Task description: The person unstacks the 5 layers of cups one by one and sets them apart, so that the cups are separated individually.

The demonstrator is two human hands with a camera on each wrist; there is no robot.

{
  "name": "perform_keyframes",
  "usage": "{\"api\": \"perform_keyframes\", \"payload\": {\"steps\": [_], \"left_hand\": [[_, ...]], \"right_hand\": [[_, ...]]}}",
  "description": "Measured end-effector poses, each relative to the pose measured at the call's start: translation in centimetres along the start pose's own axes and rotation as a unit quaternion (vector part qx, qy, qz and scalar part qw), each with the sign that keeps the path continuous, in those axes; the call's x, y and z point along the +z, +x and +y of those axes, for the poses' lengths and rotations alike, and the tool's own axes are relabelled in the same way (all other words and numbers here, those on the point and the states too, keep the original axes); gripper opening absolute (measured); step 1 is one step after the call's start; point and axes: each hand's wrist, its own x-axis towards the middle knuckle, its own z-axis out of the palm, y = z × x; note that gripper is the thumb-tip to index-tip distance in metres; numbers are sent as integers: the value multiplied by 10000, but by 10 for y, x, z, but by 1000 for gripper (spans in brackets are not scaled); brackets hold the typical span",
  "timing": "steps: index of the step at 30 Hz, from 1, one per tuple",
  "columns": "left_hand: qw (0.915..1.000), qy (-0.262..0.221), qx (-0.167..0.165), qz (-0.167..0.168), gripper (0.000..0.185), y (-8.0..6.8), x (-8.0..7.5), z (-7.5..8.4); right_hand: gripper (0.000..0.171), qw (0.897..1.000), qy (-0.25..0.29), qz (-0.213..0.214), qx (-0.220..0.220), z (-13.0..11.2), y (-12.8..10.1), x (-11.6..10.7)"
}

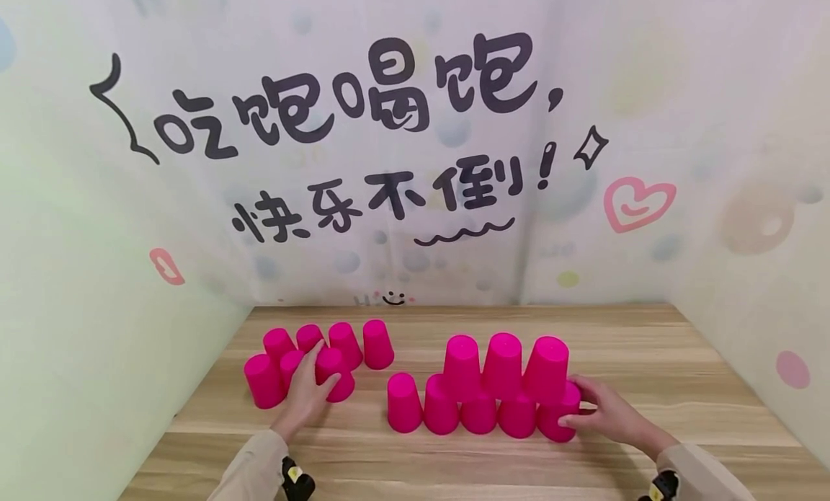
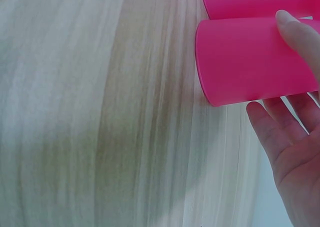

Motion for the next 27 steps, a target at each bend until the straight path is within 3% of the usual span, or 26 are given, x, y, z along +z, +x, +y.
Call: {"api": "perform_keyframes", "payload": {"steps": [3,6,10,14,20,24,27], "left_hand": [[9998,-23,172,75,66,3,-5,6],[9993,-59,354,54,66,7,-10,23],[9966,-270,779,-48,68,15,-16,59],[9869,-602,1484,-188,67,19,-15,102],[9655,-1114,2235,-736,60,20,4,152],[9546,-1391,2301,-1279,58,18,22,169],[9522,-1440,2162,-1610,56,15,35,173]], "right_hand": [[52,10000,27,-16,69,0,0,-1],[53,9998,97,-55,189,-1,0,-2],[53,9991,160,-110,370,-1,-1,-2],[54,9986,198,-138,465,-2,-1,-3],[56,9990,208,-111,373,-1,0,-5],[55,9986,297,-132,419,0,-2,-4],[55,9992,261,-100,303,2,-2,-2]]}}
